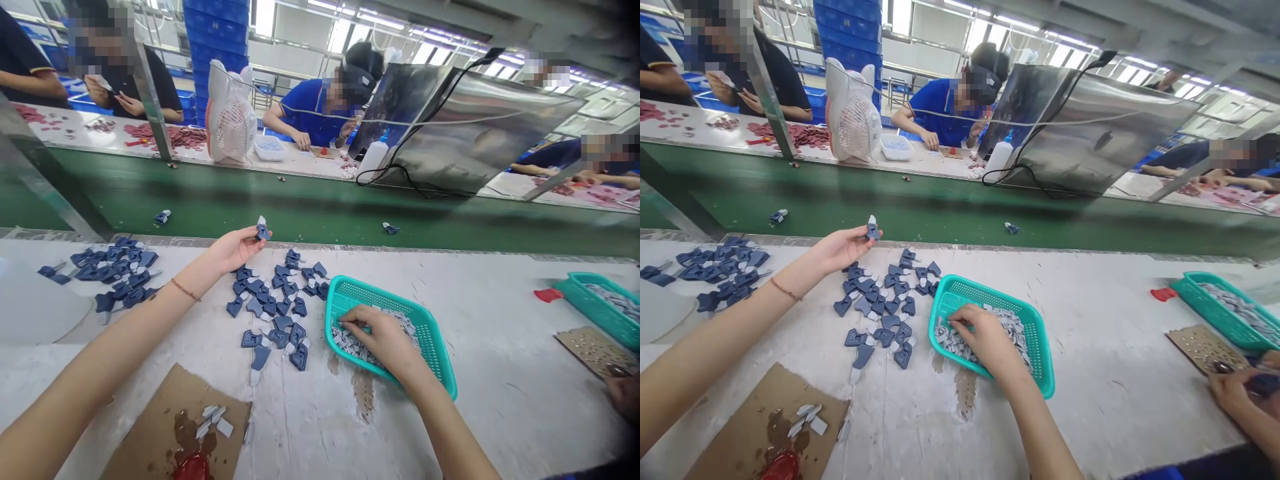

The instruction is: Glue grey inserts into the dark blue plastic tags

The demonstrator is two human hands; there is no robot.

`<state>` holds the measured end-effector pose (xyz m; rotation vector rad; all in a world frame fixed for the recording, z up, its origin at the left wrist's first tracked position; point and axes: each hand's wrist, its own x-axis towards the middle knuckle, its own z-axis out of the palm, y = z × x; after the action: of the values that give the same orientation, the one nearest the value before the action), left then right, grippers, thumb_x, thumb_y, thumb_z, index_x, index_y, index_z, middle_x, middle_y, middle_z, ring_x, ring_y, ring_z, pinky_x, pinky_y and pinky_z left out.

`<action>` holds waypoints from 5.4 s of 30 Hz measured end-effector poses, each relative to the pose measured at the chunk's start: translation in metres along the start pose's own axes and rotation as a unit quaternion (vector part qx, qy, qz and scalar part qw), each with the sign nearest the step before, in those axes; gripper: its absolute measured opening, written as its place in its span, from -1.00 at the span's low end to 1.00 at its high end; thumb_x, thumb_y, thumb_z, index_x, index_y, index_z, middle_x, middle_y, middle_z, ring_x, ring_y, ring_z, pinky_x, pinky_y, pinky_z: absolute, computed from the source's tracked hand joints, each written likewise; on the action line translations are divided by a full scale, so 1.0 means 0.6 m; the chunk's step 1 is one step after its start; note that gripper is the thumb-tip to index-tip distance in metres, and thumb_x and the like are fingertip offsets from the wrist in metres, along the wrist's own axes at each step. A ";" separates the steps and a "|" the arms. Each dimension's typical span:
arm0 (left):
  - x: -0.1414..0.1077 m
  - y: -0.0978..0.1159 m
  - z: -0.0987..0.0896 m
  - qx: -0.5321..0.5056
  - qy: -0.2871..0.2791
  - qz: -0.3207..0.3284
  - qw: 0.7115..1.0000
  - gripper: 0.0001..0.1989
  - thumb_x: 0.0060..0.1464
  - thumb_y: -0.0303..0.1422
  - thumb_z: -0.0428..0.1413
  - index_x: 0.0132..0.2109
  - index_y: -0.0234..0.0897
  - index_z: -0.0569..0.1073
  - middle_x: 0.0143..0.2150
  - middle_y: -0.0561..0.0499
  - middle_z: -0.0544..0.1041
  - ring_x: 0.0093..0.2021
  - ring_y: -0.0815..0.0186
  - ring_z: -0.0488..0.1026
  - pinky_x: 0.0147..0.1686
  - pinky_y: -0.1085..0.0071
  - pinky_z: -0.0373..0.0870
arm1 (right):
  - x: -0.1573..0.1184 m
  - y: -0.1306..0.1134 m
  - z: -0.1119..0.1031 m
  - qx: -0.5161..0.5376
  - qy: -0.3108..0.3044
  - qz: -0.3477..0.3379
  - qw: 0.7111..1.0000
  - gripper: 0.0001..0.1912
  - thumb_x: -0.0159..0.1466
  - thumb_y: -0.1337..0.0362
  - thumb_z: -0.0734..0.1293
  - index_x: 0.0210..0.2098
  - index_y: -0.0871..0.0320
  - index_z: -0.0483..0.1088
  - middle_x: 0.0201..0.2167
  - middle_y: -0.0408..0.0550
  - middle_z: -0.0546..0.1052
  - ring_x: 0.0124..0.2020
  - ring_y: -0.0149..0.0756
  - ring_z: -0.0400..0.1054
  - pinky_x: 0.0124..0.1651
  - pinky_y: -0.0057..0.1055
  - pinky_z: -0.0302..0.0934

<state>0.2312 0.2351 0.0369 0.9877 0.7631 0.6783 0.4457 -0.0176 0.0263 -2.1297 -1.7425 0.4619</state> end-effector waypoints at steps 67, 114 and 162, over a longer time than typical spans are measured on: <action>-0.535 -0.160 -0.113 -0.092 0.091 0.042 0.991 -0.85 0.07 -0.40 0.21 -0.18 -0.14 0.60 -0.12 -0.02 0.58 -0.24 0.25 0.59 -0.20 0.40 0.55 | -0.109 -0.422 0.116 0.189 -0.101 -0.163 0.963 -0.87 0.23 0.39 0.36 -0.31 0.05 0.55 -0.30 -0.07 0.57 -0.24 -0.27 0.49 -0.21 -0.40 0.41; -0.163 0.018 -0.168 0.134 0.234 0.058 0.961 -0.85 0.16 -0.42 0.10 -0.25 -0.43 0.53 -0.28 -0.10 0.58 -0.41 0.39 0.50 -0.37 0.48 0.45 | -0.016 -0.062 -0.009 0.012 0.074 0.155 0.985 -0.62 0.21 0.07 0.21 -0.16 0.16 0.51 -0.16 0.13 0.57 -0.24 -0.03 0.44 -0.26 -0.22 0.28; 0.059 0.010 -0.064 0.559 0.046 0.197 0.804 -0.75 0.22 -0.25 0.08 -0.07 -0.32 0.47 -0.10 -0.07 0.54 -0.16 0.22 0.49 -0.12 0.20 0.42 | 0.023 -0.006 -0.014 0.028 -0.050 0.048 0.997 -0.79 0.25 0.26 0.23 -0.32 0.14 0.51 -0.30 0.00 0.60 -0.27 -0.17 0.47 -0.26 -0.32 0.33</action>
<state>0.2188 0.2837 0.0203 2.2630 1.0770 0.6041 0.4492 -0.0038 0.0352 -2.1917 -1.6640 0.6457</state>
